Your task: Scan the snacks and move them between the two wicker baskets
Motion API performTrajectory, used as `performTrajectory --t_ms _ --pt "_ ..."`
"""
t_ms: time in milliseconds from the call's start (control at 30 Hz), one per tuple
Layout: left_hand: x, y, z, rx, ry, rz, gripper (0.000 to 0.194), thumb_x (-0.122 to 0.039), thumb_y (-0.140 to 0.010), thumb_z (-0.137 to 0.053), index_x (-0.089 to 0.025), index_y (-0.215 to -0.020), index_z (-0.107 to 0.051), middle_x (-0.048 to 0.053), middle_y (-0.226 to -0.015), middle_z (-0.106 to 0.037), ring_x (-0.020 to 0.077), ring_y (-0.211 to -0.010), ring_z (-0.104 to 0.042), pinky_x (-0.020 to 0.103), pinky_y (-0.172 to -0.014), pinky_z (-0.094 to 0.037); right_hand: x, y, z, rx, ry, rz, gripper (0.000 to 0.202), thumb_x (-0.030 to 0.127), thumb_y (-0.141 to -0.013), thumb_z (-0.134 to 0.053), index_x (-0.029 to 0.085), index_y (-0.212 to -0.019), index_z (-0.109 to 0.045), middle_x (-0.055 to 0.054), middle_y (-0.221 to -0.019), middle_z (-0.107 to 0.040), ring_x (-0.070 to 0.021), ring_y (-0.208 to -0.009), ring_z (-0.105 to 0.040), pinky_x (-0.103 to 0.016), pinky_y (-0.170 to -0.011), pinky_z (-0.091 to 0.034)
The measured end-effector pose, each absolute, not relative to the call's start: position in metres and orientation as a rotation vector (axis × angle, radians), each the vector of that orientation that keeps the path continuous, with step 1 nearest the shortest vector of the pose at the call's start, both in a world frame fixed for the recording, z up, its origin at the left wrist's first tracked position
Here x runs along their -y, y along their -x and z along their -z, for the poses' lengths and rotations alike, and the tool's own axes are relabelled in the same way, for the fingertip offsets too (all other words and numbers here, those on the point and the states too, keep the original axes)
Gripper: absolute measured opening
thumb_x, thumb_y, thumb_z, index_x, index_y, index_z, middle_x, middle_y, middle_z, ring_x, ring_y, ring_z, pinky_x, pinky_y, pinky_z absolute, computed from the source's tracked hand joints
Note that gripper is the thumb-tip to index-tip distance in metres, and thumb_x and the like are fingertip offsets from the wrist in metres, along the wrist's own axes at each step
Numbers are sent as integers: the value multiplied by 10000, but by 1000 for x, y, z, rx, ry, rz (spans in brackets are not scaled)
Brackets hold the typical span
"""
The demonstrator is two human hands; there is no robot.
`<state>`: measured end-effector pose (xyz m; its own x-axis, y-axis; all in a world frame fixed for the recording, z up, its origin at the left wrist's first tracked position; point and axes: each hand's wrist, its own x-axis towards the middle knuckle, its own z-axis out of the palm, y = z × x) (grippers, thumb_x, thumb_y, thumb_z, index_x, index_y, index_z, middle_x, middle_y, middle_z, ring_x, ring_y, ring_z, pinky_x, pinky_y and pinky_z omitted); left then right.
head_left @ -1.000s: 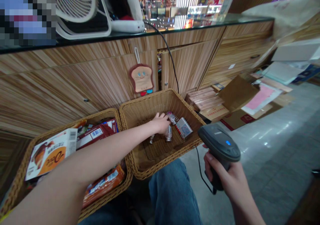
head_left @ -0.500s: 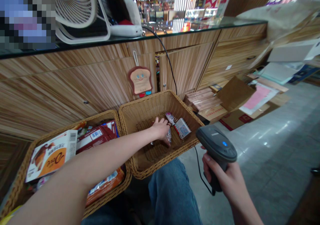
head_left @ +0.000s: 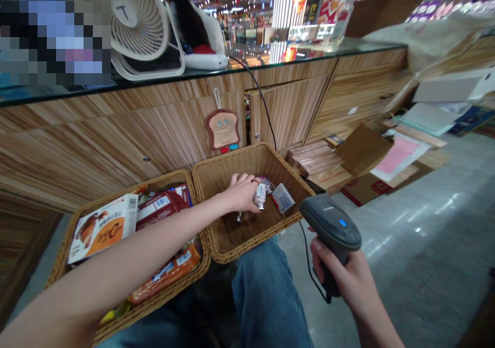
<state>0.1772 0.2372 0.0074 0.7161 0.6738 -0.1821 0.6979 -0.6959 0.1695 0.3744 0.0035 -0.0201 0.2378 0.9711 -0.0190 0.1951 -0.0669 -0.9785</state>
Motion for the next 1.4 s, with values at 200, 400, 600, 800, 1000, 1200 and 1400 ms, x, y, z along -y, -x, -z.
performTrajectory --t_ms 200,400,600,800,1000,1200,1400 --pt "-186 -126 -39 -1199 -2683 -357 863 -440 -713 -869 -231 -1444 -460 114 -1419 -611 347 -1350 -510 536 -1201 -264 5 -355 14 1215 1431 -980 552 596 -1017 -623 209 -627 -568 15 -468 -547 -136 -438 -496 -248 -495 -442" --pt "-127 -87 -40 -1356 -2689 -697 822 -290 -782 -848 -283 -1474 -405 99 -1480 -594 314 -1403 -481 535 -1252 -191 13 -322 1 1293 1359 -1045 438 568 -978 -659 228 -717 -569 49 -430 -502 -137 -372 -488 -231 -415 -427" --pt "-98 -73 -36 -1450 -2651 -818 857 -248 -823 -814 -318 -1539 -349 94 -1558 -555 316 -1464 -434 543 -1259 -189 24 -296 -26 1506 1266 -1036 253 415 -960 -665 218 -804 -635 44 -492 -545 -142 -402 -509 -225 -438 -444" --pt "-83 -68 -36 -1456 -2629 -919 857 -208 -814 -815 -302 -1543 -375 107 -1542 -575 319 -1462 -448 546 -1261 -182 34 -286 -31 1575 1236 -1012 173 364 -971 -630 203 -909 -646 43 -538 -556 -143 -420 -524 -215 -435 -441" --pt "-78 -63 -34 -1438 -2602 -1002 875 -214 -795 -844 -298 -1538 -390 113 -1526 -591 320 -1443 -474 540 -1260 -179 38 -284 -35 1624 1239 -962 192 372 -989 -618 197 -925 -664 34 -541 -570 -164 -459 -572 -227 -475 -474" --pt "-73 -55 -38 -1478 -2592 -985 910 -219 -771 -865 -285 -1541 -386 124 -1515 -588 331 -1443 -466 542 -1251 -195 41 -283 -32 1603 1268 -938 252 430 -982 -653 208 -864 -649 35 -522 -560 -160 -438 -556 -227 -460 -465" --pt "-64 -20 -32 -1809 -2445 -1039 896 -412 -771 -882 -241 -1525 -429 165 -1456 -601 373 -1371 -509 558 -1212 -262 36 -291 -31 1584 1325 -860 336 471 -964 -640 230 -740 -574 38 -453 -524 -154 -392 -512 -235 -418 -425"
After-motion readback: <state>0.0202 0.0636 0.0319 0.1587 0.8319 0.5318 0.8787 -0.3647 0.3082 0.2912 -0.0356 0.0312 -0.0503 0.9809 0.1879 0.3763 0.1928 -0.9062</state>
